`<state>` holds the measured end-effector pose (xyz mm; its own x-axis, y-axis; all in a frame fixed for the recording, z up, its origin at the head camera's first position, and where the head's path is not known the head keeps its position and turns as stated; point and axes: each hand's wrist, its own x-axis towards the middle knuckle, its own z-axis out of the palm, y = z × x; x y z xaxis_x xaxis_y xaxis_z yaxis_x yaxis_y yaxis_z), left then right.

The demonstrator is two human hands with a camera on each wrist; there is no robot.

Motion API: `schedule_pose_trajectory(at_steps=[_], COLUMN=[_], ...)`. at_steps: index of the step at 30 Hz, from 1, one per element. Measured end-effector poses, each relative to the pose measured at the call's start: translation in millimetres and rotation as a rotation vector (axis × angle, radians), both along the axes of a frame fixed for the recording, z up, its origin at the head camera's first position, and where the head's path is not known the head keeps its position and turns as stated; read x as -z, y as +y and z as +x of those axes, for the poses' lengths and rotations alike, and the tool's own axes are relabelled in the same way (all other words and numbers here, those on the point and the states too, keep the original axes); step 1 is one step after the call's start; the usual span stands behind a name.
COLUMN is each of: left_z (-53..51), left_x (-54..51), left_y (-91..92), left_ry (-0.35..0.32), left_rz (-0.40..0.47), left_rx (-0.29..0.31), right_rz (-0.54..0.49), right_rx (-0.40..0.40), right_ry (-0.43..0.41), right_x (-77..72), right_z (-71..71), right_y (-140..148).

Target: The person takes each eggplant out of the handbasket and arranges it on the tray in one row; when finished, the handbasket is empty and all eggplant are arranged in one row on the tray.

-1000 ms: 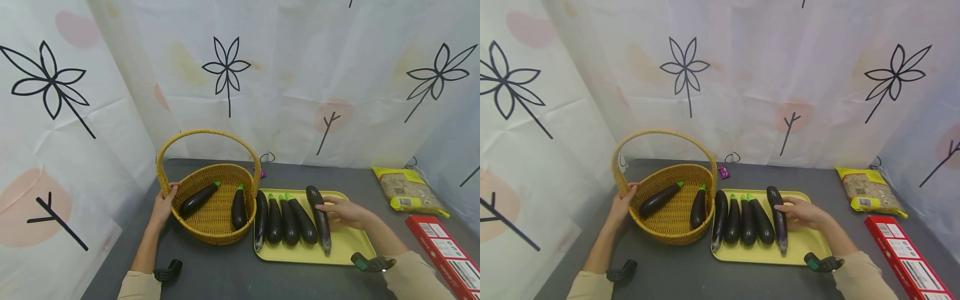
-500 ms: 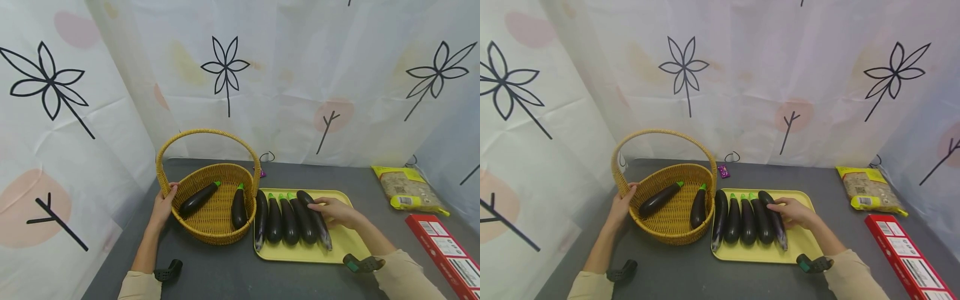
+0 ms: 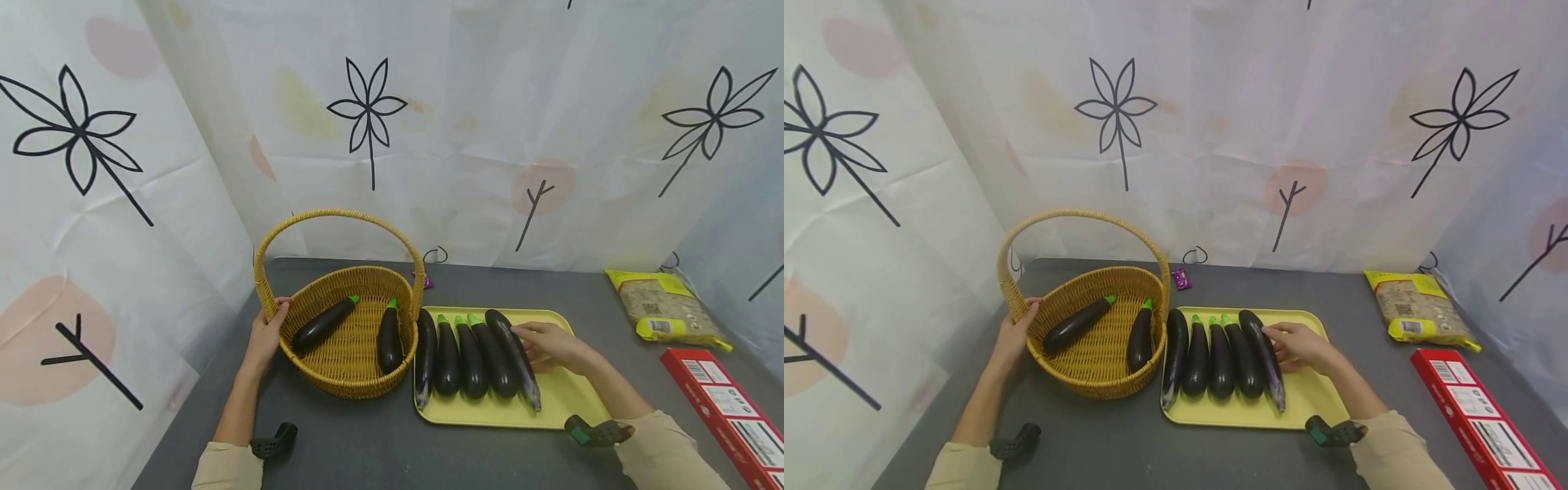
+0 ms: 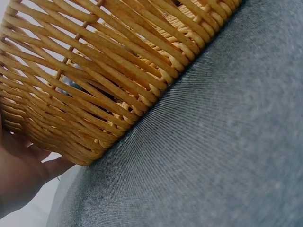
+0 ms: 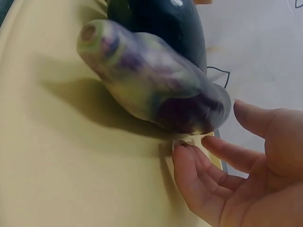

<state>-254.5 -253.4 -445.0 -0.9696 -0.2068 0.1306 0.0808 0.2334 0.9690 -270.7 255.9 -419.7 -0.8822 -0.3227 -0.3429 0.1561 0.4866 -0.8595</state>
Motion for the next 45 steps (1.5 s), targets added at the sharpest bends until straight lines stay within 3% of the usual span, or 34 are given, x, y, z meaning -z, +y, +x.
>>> schedule_pose_trajectory(at_steps=[16,24,35,40,45], left_z=[1.0,1.8,0.3,1.0,1.2], left_x=[-0.7,-0.1,-1.1,-1.9,-1.4], left_y=[-0.3,-0.4,1.6,1.1,1.3], left_ry=[0.006,0.011,0.017,0.017,0.012], left_rz=[-0.005,0.004,0.019,0.020,0.013], left_rx=[0.011,0.012,0.010,0.011,0.007], right_rz=[-0.045,-0.076,-0.115,-0.196,-0.316], right_rx=[0.017,0.007,-0.056,-0.137,-0.217], right_ry=[-0.007,-0.057,-0.040,-0.026,-0.051], right_x=[2.3,-1.3,-37.5,-54.0,-60.4], right_z=[-1.1,-5.5,-2.3,3.0,8.8], right_y=[2.7,20.3,38.1,26.2,3.5])
